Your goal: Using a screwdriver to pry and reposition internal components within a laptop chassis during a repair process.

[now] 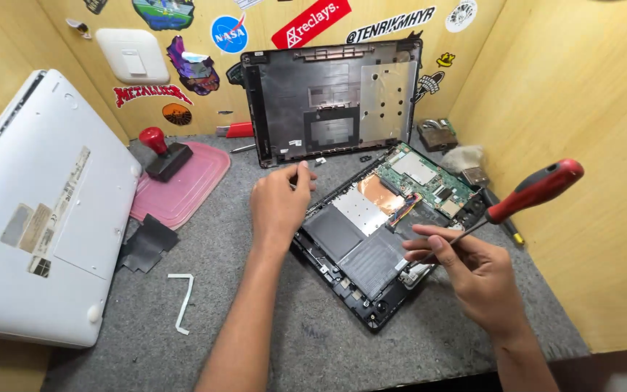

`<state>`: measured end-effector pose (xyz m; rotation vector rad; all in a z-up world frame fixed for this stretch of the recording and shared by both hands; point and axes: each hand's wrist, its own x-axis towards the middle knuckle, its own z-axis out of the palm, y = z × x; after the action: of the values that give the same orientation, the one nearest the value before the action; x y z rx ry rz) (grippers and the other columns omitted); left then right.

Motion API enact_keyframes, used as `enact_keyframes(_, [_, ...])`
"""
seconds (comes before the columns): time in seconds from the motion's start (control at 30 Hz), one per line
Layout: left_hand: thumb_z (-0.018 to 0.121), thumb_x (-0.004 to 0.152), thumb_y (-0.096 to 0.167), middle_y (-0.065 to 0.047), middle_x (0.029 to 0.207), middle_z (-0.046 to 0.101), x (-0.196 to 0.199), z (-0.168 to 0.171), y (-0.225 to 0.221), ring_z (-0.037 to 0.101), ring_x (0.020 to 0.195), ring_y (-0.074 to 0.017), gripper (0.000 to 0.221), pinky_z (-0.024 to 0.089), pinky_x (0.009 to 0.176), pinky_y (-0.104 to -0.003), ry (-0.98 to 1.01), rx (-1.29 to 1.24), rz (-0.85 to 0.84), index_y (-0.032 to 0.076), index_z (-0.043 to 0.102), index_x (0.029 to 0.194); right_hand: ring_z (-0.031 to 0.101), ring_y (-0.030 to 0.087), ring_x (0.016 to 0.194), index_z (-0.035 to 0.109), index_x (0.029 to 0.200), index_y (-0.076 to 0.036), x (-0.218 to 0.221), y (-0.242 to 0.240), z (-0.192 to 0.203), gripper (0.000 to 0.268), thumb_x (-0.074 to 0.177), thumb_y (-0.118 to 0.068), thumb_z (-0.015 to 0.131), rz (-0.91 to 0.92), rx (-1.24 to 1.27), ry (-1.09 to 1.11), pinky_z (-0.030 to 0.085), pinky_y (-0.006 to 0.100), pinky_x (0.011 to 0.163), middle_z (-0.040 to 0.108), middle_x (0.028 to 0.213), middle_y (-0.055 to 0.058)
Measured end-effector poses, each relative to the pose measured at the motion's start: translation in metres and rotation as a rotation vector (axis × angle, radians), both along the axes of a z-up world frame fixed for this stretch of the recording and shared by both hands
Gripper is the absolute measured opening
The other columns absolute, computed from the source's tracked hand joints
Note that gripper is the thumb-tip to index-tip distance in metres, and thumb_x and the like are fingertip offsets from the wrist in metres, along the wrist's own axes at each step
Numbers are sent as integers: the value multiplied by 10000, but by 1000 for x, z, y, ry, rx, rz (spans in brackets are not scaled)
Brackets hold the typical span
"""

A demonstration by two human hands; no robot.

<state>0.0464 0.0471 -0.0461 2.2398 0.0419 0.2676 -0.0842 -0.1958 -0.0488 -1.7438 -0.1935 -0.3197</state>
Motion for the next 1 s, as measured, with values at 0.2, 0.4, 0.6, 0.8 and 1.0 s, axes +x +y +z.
enact_keyframes(0.2, [477, 1051, 386, 43, 865, 810, 0, -3, -4, 644, 525, -113, 393, 526, 542, -311, 75, 50, -27, 204, 821, 995, 849, 298, 832, 723, 1198, 53, 0, -3, 0, 300, 969, -83, 585, -4, -24, 10, 716, 365, 823, 835, 967, 223])
enact_keyframes(0.4, [487, 1063, 367, 42, 883, 813, 2, -9, -6, 515, 418, -46, 365, 408, 410, -210, 117, 31, -56, 190, 804, 1028, 840, 308, 834, 707, 1210, 77, 1, -3, -1, 307, 972, -69, 580, 18, -9, -3, 703, 370, 851, 823, 964, 231])
enact_keyframes(0.6, [457, 1040, 383, 75, 851, 804, -4, -4, -8, 713, 666, -134, 407, 544, 621, -339, 99, 74, -69, 211, 821, 981, 838, 292, 836, 708, 1206, 66, 0, -3, 1, 298, 977, -74, 578, 28, -29, -16, 699, 357, 853, 823, 968, 216])
enact_keyframes(0.8, [475, 1049, 386, 77, 865, 806, -7, 0, -7, 555, 489, -64, 387, 458, 512, -250, 164, 0, -68, 203, 813, 1006, 810, 232, 1012, 712, 1252, 32, -2, -12, 6, 360, 1018, -141, 500, 92, -107, 33, 636, 325, 950, 816, 1154, 164])
enact_keyframes(1.0, [452, 1016, 404, 0, 943, 832, -7, 15, 12, 767, 963, -164, 460, 545, 859, -380, 206, -82, -165, 118, 812, 1033, 772, 351, 1024, 613, 1200, 121, 3, -16, 40, 377, 1109, -148, 365, 38, -154, -83, 688, 430, 921, 719, 1087, 278])
